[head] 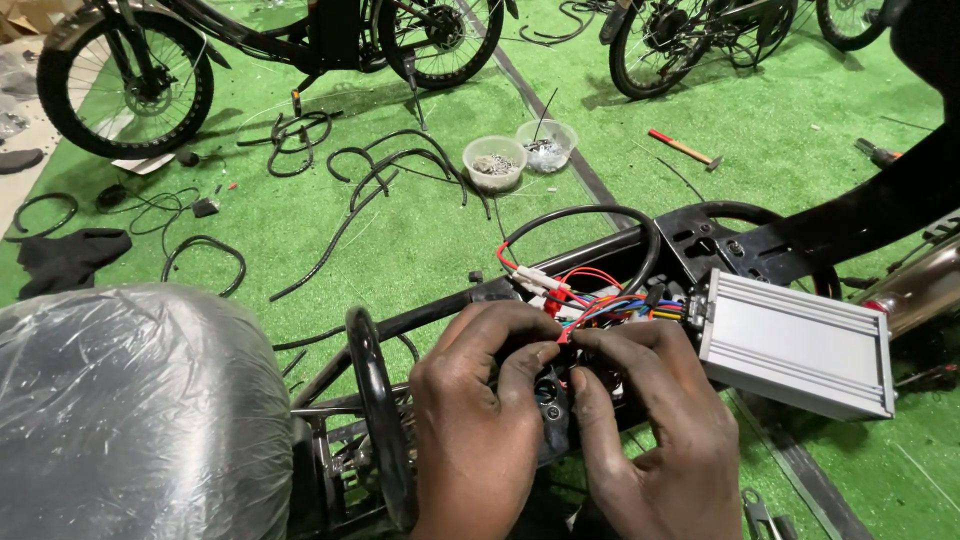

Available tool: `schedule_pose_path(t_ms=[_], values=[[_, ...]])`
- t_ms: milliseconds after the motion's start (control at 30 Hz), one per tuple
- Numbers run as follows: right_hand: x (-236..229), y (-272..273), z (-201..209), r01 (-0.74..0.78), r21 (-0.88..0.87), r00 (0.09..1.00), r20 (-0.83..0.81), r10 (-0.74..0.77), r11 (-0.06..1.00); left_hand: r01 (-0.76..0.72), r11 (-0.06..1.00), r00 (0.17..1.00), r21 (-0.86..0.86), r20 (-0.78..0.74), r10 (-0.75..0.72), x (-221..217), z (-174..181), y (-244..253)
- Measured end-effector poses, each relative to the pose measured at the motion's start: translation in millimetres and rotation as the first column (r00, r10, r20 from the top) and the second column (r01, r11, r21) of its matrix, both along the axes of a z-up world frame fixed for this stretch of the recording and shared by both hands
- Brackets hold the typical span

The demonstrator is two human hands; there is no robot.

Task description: The person connects various colored wires to a control unit mounted on the frame of an electric bicycle. They manipulate the wires with their hands, organizing and securing the connections near the seat post.

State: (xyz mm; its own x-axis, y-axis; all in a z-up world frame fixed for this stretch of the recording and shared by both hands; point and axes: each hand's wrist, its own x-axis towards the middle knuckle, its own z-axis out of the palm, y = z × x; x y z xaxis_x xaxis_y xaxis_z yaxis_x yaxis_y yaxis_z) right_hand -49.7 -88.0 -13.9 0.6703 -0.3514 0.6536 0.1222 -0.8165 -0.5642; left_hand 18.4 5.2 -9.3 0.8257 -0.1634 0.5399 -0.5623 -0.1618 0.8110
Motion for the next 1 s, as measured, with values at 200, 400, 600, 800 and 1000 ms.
schedule_pose_path(t_ms=[200,400,600,800,1000], values=[[1.4,-0.2,0.5,-0.007,0.016,1.000,-0.009,0.007,1.000,-0.018,1.000,1.000,0.009,0.000,0.018,0.2,0.4,-0.4],[3.5,0.5,3.4,-0.052,0.034,0.999,0.000,0.052,0.998,-0.010,1.000,0.999,-0.001,0.043,0.010,2.2,0.6,-1.8],[3.8,-0.7,1.9,-0.081,0.033,0.997,-0.003,0.081,0.996,-0.011,1.000,0.998,-0.013,0.054,0.011,3.7,-0.3,-1.8],[3.1,-4.3,2.4,-0.139,0.038,0.990,-0.016,0.140,0.990,-0.017,1.000,0.997,0.003,0.077,0.017,5.5,-2.8,-1.7],[6.4,-4.9,-2.4,-0.093,-0.083,0.996,0.011,0.094,0.992,0.003,1.000,0.998,0.021,0.058,-0.004,6.3,-0.8,-1.8]])
